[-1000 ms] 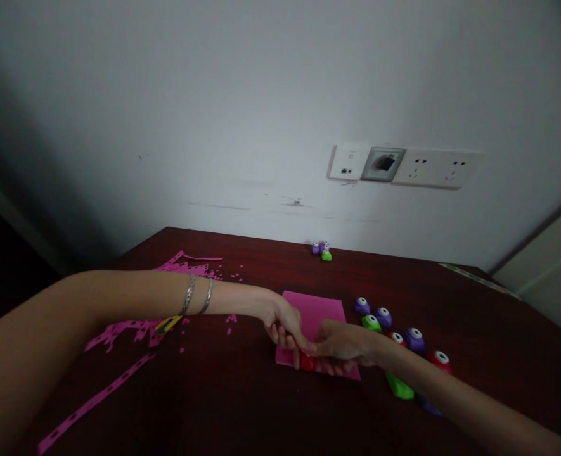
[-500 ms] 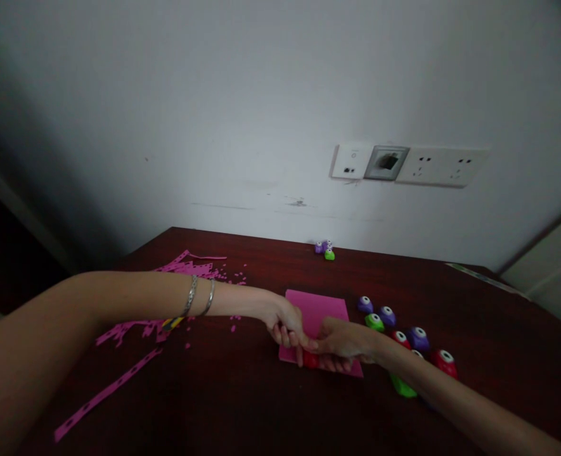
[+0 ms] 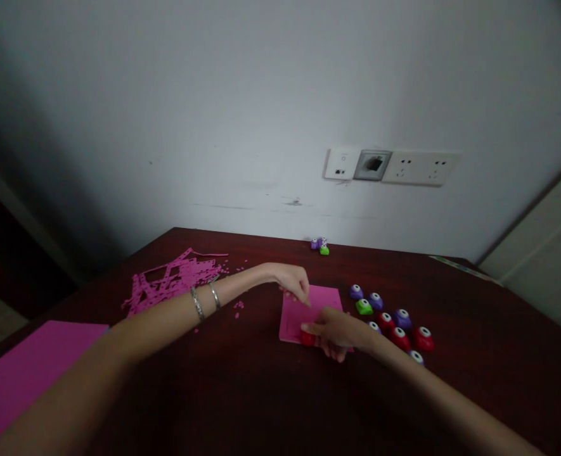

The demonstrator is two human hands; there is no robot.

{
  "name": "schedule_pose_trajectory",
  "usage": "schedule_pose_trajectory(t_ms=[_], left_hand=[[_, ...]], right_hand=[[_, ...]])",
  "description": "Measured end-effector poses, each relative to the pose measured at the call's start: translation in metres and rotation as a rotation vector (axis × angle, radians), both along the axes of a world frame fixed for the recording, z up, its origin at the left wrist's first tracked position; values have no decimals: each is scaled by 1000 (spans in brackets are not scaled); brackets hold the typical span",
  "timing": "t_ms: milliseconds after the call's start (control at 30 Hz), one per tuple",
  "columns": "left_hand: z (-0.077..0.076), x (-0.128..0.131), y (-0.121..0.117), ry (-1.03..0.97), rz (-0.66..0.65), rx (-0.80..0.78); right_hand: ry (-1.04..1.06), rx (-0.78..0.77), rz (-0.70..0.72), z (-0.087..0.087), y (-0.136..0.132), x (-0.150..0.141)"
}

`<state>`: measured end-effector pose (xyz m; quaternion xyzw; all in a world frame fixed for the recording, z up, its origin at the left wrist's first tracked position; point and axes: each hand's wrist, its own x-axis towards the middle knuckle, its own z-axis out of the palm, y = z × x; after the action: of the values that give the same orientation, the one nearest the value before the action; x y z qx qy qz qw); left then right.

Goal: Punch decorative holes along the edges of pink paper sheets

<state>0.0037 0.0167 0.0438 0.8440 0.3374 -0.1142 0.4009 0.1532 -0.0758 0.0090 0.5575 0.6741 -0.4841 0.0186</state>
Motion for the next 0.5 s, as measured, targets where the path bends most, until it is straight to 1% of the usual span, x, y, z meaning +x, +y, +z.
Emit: schedule_pose_trajectory(t_ms=[67, 133, 233, 300, 400, 433, 500], left_hand=[[-9, -4, 6, -9, 12, 64], [-22, -7, 10, 39, 21, 79], [-39, -9, 11, 13, 80, 91], [-44, -10, 9, -6, 99, 101], [-48, -11, 6, -30, 117, 124], [-49, -11, 5, -45, 122, 133], [-52, -13, 5, -78, 130, 157]], right_hand=[[-18, 79, -19, -3, -1, -1], [-41, 195, -31, -7, -2, -1], [-97, 349, -33, -10, -5, -1], [-147, 467, -27, -10, -9, -2], [-213, 681, -11, -6, -19, -3], [-232, 729, -11, -5, -22, -3], [-250, 770, -23, -3, -29, -3]])
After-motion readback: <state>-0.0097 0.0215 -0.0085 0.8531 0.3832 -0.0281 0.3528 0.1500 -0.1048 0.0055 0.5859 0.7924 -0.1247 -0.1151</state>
